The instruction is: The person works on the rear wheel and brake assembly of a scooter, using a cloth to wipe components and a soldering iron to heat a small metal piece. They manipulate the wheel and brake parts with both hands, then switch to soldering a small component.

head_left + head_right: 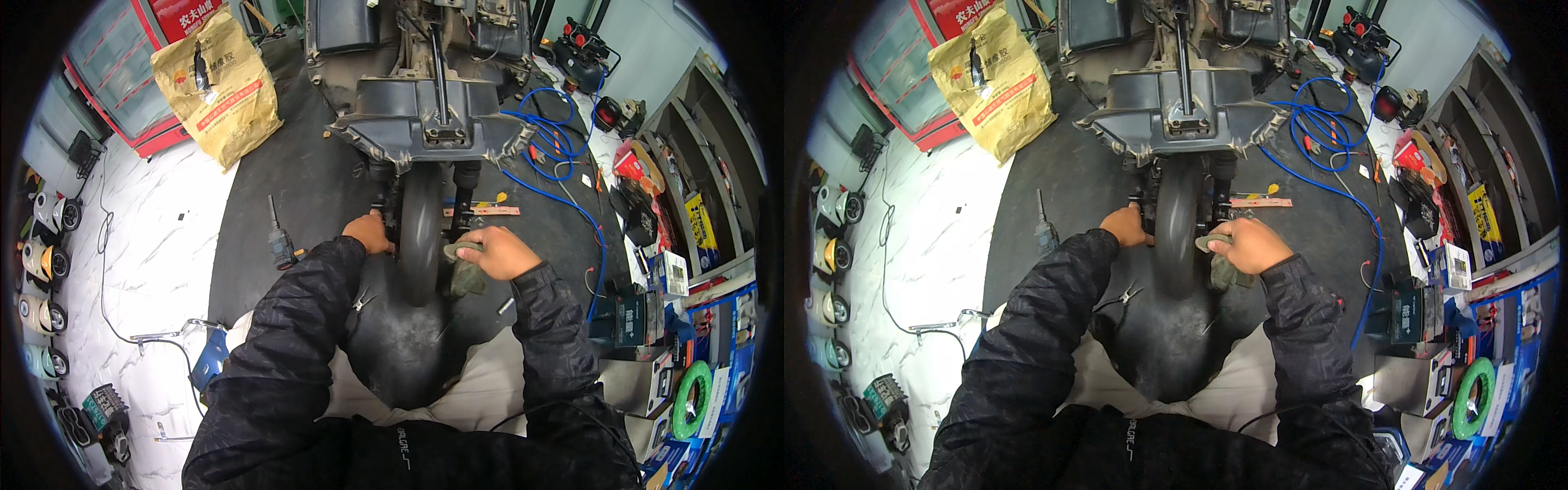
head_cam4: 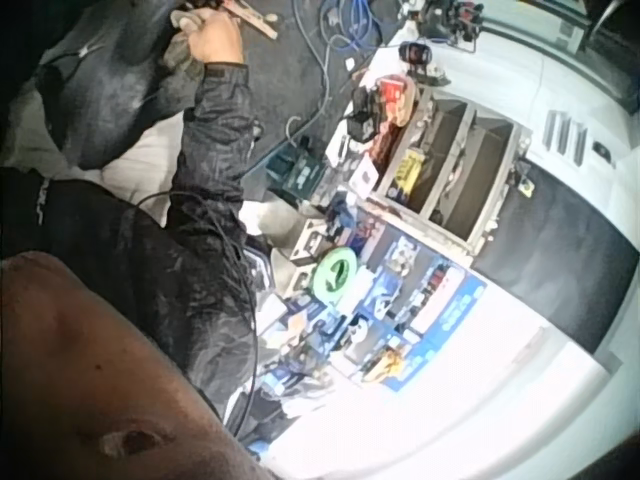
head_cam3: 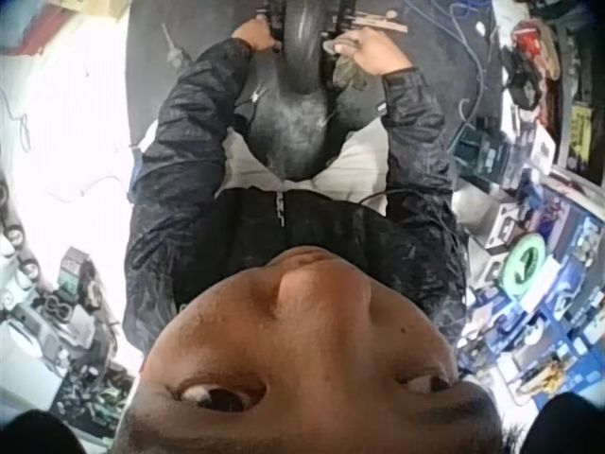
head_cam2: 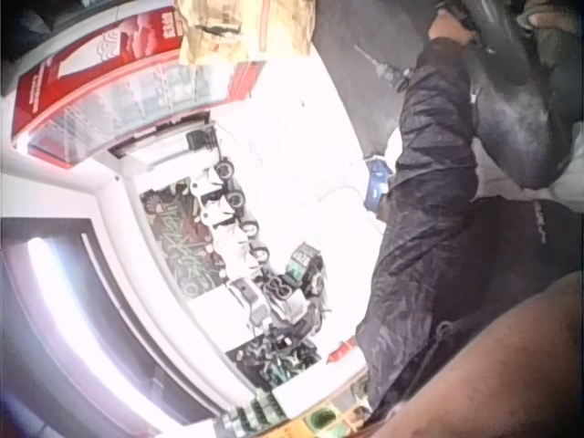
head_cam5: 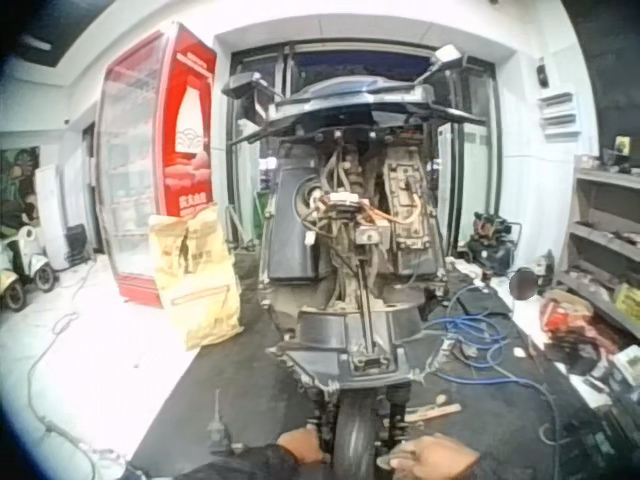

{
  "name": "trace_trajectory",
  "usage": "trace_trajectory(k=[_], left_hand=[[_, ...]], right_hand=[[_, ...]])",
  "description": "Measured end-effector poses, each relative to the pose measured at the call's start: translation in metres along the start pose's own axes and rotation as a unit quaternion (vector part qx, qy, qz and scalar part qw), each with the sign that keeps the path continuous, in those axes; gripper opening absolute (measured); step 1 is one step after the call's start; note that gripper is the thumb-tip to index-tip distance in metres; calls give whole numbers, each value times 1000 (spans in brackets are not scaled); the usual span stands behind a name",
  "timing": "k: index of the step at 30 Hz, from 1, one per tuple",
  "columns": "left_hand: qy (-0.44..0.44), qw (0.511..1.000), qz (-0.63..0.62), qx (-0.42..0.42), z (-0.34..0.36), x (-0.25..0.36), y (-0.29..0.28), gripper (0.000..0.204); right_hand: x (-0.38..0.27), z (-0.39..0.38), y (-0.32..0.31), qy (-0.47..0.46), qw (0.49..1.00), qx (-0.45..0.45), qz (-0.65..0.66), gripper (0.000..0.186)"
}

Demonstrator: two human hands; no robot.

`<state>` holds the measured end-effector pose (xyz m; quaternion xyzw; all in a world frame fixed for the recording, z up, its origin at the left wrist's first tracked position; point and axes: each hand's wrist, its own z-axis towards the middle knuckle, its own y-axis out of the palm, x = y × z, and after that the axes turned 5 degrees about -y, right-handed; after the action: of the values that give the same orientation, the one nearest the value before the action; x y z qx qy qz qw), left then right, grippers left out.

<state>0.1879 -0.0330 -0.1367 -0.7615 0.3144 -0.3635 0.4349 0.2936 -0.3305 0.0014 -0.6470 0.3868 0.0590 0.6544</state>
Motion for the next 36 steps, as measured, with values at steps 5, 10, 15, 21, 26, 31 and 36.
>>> trace_trajectory(k=[5,10,15,21,26,31,36], left_hand=[[15,1000,-20,2,5,-6,4,93],[30,998,-47,9,6,-10,7,88],[6,999,-42,-11,6,-7,4,87],[-1,999,-34,-26,5,-3,-2,87],[7,999,-28,-29,4,-3,-2,87],[9,999,-35,-20,4,-3,-1,86],[8,999,-23,-21,6,-4,1,86]], right_hand=[[23,-1,1,25,999,-16,-29,32],[30,-15,-5,14,1000,-19,-9,33],[34,-26,-7,15,1000,-9,12,36],[33,-37,-11,51,998,-45,-3,43],[28,-42,-11,66,996,-59,4,42],[28,-42,-8,54,997,-51,11,41],[32,-41,-4,32,998,-50,8,39]])
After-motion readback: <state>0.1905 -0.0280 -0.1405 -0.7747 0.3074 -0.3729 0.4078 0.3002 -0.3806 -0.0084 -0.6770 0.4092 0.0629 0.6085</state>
